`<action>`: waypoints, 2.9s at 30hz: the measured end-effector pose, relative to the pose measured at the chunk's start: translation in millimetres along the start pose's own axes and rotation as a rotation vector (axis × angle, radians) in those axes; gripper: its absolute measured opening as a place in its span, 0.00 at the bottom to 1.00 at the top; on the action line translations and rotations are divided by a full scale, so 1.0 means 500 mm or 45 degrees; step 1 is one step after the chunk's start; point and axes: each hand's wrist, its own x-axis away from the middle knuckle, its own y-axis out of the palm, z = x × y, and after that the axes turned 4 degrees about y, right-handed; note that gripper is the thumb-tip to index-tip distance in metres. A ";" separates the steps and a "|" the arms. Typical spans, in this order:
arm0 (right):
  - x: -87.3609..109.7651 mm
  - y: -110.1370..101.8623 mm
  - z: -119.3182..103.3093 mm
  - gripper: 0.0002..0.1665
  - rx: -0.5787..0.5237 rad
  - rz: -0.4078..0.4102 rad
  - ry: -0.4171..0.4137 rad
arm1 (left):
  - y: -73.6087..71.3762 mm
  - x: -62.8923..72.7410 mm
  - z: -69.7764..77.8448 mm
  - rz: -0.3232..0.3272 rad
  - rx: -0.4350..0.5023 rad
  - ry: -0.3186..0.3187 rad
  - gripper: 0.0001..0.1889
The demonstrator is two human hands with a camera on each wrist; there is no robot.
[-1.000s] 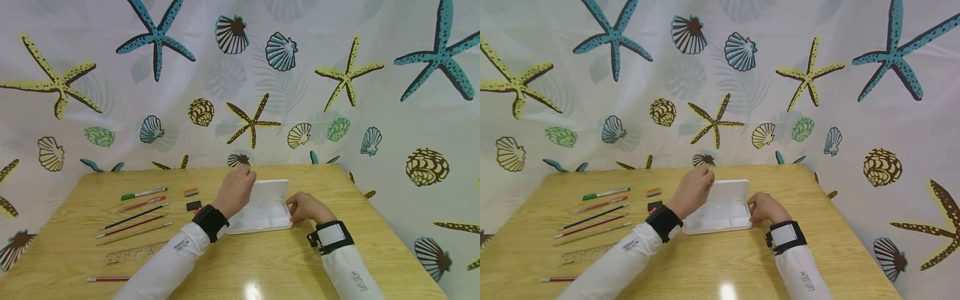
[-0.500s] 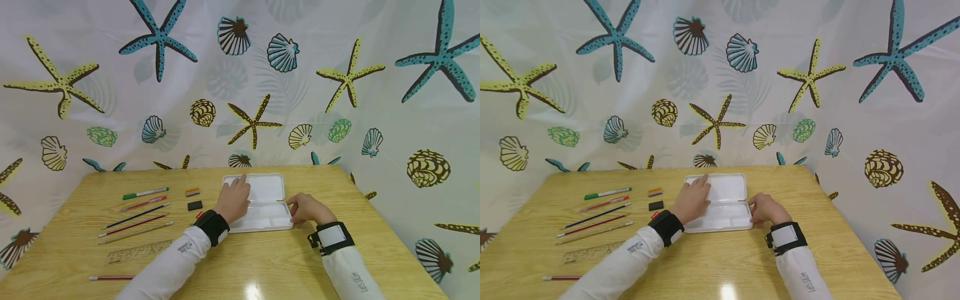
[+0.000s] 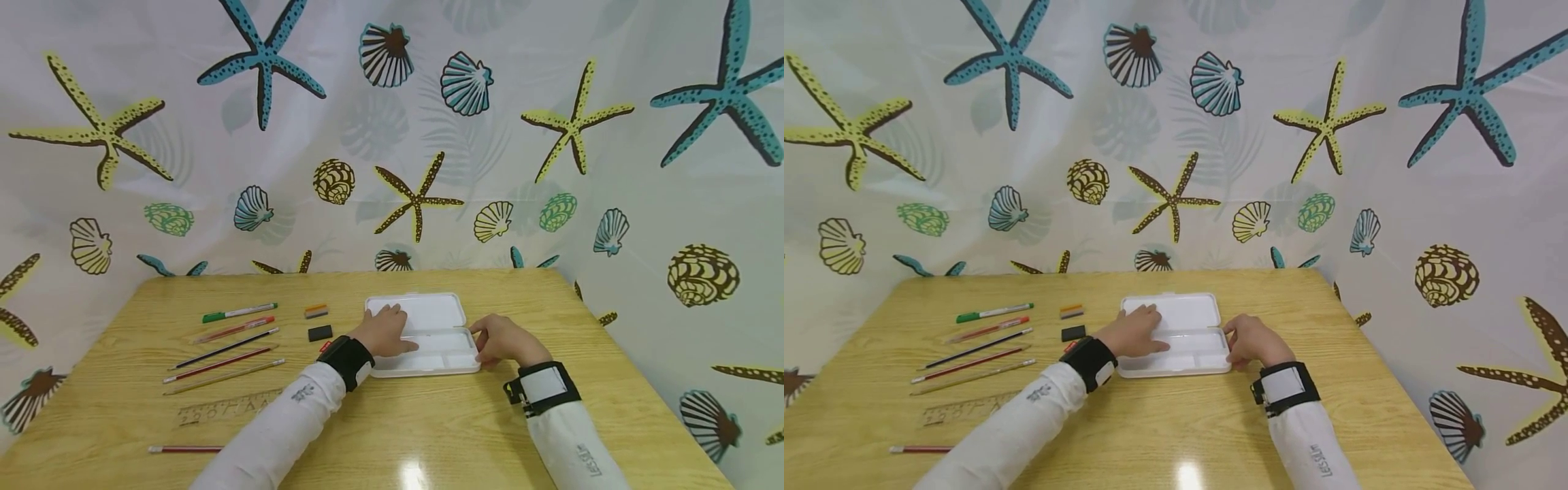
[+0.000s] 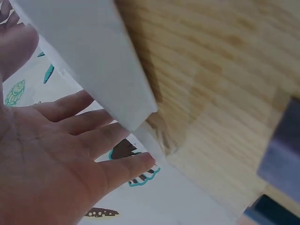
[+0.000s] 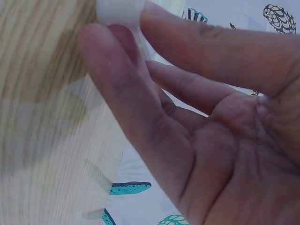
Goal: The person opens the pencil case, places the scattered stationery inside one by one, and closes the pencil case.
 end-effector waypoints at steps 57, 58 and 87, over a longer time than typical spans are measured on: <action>-0.014 0.051 -0.014 0.06 0.134 0.486 0.071 | 0.027 0.077 0.076 0.318 -0.574 0.040 0.36; -0.013 0.051 -0.015 0.06 0.137 0.479 0.077 | 0.020 0.082 0.075 0.339 -0.557 0.042 0.34; -0.008 0.043 -0.015 0.06 0.077 0.420 0.080 | -0.088 0.225 -0.073 0.307 0.012 -0.199 0.21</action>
